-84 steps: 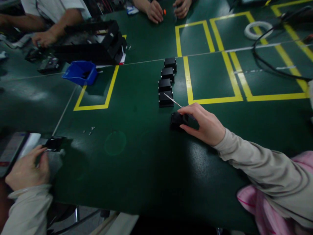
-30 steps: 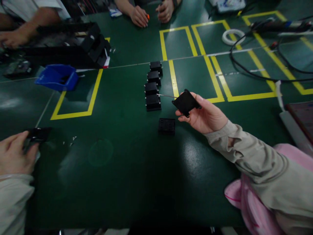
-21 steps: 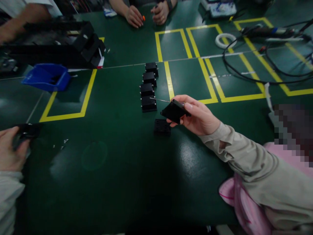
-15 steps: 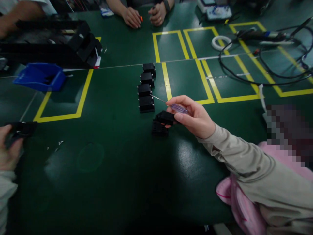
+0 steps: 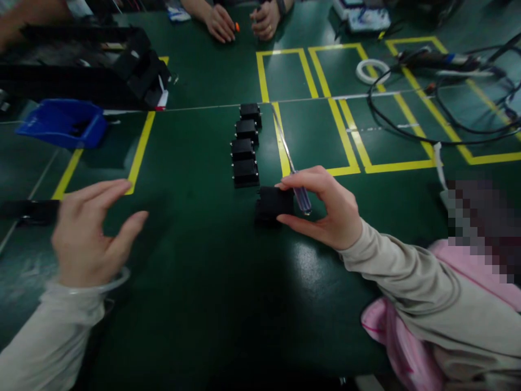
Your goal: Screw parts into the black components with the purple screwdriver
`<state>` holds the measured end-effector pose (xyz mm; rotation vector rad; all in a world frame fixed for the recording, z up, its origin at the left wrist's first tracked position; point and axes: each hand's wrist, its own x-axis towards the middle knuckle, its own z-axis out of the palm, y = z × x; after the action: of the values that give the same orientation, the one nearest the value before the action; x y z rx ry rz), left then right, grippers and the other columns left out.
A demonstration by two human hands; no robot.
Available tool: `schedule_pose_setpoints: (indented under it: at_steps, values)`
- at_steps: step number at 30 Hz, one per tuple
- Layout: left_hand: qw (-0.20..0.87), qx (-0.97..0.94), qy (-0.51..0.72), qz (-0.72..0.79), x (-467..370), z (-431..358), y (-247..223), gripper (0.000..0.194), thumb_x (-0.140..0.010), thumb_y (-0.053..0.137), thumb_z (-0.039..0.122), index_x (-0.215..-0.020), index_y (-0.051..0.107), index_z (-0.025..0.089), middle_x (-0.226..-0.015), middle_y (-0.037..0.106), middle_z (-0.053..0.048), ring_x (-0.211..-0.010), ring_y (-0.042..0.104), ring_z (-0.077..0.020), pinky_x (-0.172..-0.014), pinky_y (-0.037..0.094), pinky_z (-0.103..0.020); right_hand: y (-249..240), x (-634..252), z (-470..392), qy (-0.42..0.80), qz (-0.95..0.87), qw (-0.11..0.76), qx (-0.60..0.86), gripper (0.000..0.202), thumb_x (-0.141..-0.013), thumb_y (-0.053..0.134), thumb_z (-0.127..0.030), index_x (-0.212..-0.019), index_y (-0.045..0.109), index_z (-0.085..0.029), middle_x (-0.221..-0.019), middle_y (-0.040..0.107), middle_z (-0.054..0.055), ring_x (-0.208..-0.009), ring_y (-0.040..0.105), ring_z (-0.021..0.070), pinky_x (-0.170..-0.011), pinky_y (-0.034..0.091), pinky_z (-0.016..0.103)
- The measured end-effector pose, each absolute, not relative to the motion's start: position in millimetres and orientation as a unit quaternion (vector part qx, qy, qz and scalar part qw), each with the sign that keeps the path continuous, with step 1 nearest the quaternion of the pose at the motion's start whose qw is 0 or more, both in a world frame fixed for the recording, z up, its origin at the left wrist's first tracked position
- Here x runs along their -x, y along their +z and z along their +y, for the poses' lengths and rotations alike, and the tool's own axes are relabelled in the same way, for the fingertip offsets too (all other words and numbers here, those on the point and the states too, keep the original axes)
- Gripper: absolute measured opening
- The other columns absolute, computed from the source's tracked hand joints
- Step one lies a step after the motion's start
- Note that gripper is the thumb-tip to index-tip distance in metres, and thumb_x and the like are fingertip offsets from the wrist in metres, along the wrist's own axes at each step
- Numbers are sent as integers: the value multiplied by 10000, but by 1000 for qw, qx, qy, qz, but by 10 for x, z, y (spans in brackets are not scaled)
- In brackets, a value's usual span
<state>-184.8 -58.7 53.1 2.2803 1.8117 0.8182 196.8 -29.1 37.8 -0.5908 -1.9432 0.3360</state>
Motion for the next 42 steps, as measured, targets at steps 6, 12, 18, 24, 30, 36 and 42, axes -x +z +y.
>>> schedule_pose_setpoints:
  at_steps: [6,12,18,24,30,36,42]
  values:
    - [164,-859,283,394,715,-505,645,737,-885,759,392,-1520,406,267,-1467,558,-89,-1318,573,-277,-1087,541,-450,383,-1952,-359,98,-816,519,234,440,-881,731,-218,-1292,586,-151,-1136,738,99,-1070,705,192,-916,622,337]
    - [192,-870,287,352,357,-447,743,438,-924,699,362,-1332,582,256,-1276,672,-75,-1184,648,-247,-1020,572,-416,378,-1954,-415,103,-822,503,245,480,-896,728,-295,-1344,571,-220,-1179,732,81,-1094,710,218,-912,638,374]
    - [178,-856,296,384,363,-436,702,349,-928,684,304,-1268,625,247,-1247,681,-75,-1162,649,-246,-1026,555,-436,342,-2017,-414,203,-812,472,279,597,-841,764,-444,-1361,528,-270,-1237,686,99,-1167,666,298,-1020,586,511]
    - [486,-686,353,410,355,-412,625,385,-935,686,362,-1276,572,222,-1222,687,-81,-1144,667,-223,-1001,566,-390,326,-2023,-338,332,-690,542,346,424,-946,627,-422,-1307,497,-243,-1192,642,104,-1097,688,251,-1019,593,483]
    - [791,-362,301,390,304,-414,535,376,-999,559,500,-1188,626,182,-1013,715,-75,-862,700,-160,-724,594,-266,271,-2003,-233,292,-623,597,412,218,-925,682,-402,-1000,535,-260,-815,553,-9,-671,631,136,-659,593,342]
    - [836,-305,271,366,283,-397,491,391,-969,591,526,-1097,685,168,-938,698,-75,-773,669,-152,-652,587,-258,332,-1994,-257,300,-621,582,430,168,-1017,548,-415,-976,577,-254,-699,524,-31,-530,559,107,-495,461,296]
    - [774,-415,284,384,318,-379,513,385,-991,537,540,-1165,646,214,-997,688,-68,-854,676,-170,-669,586,-266,323,-2019,-278,376,-645,533,397,224,-1044,501,-416,-1046,608,-219,-749,638,-22,-544,597,83,-528,489,262]
